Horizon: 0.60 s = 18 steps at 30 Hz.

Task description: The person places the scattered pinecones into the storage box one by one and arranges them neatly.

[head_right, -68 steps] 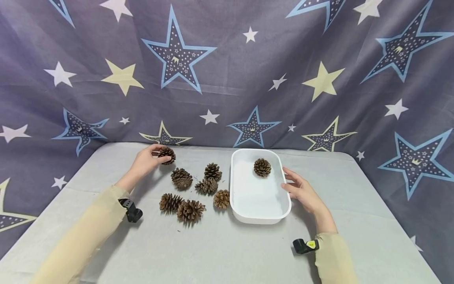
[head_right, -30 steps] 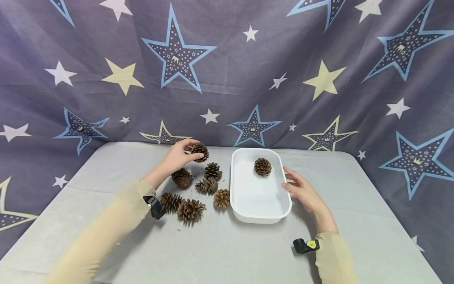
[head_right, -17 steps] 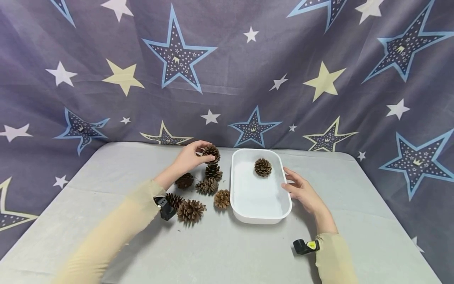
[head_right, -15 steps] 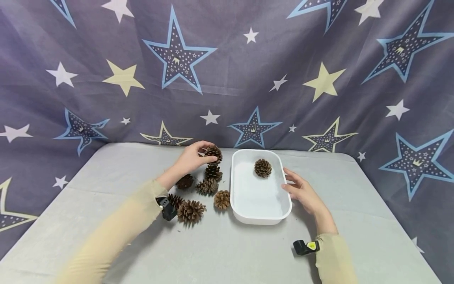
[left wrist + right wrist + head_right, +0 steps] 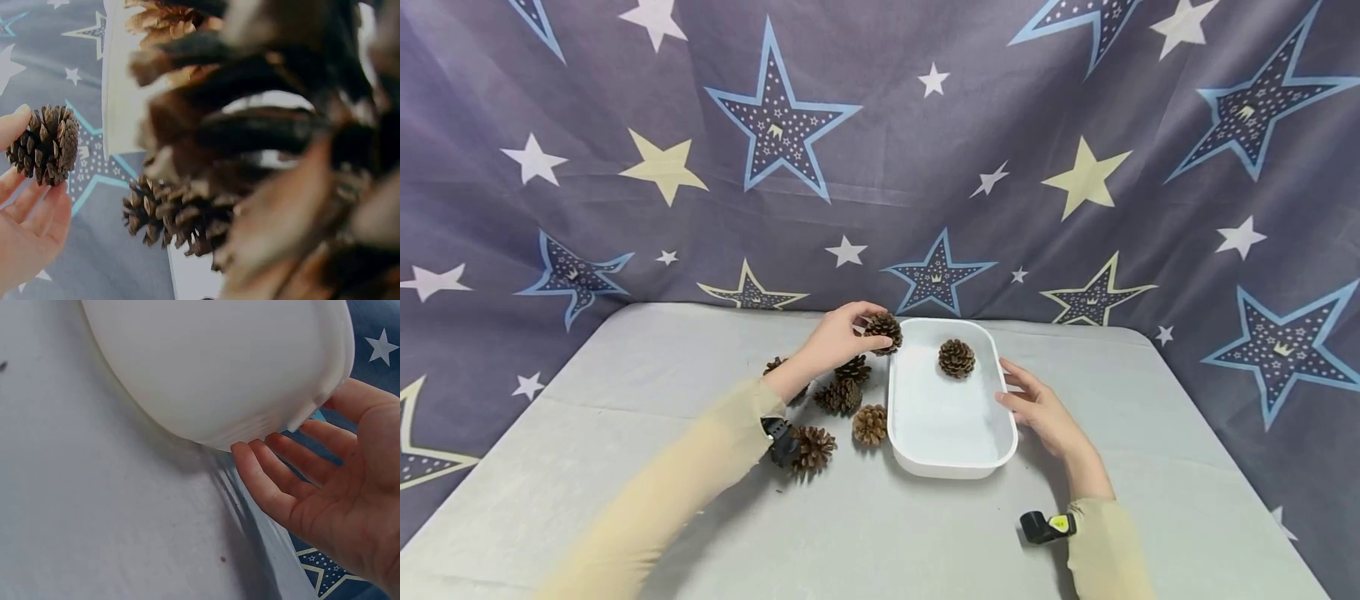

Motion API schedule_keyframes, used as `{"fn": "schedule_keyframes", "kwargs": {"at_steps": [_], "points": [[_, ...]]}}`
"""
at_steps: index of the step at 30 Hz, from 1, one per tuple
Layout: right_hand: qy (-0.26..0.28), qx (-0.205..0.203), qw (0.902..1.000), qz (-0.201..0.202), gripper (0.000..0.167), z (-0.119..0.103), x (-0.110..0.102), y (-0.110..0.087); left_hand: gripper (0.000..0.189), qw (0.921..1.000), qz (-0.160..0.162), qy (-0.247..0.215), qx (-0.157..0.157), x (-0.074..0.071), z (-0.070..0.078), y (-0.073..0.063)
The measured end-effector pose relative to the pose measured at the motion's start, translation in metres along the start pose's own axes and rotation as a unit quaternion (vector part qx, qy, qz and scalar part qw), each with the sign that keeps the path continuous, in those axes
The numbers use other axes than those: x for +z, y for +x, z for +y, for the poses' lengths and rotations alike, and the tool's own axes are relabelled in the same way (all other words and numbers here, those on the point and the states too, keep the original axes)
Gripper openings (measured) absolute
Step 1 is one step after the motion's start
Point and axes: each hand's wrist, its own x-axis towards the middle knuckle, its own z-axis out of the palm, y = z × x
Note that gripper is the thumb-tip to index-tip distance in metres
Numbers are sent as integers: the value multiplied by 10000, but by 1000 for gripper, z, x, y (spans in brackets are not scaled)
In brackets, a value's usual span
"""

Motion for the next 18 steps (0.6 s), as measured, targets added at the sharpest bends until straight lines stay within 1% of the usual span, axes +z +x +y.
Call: {"fn": "schedule_keyframes", "kwargs": {"at_steps": [5,13,18], "points": [[-23,-15,10000,10,64,0,-1,0,51,9998,-171,-9,40,7,5,2],[10,-107,9999,23,63,0,-1,1,54,9991,-350,211,145,19,15,8],[-11,-101,9999,38,64,4,-1,1,55,9973,-436,525,269,28,18,12]]}}
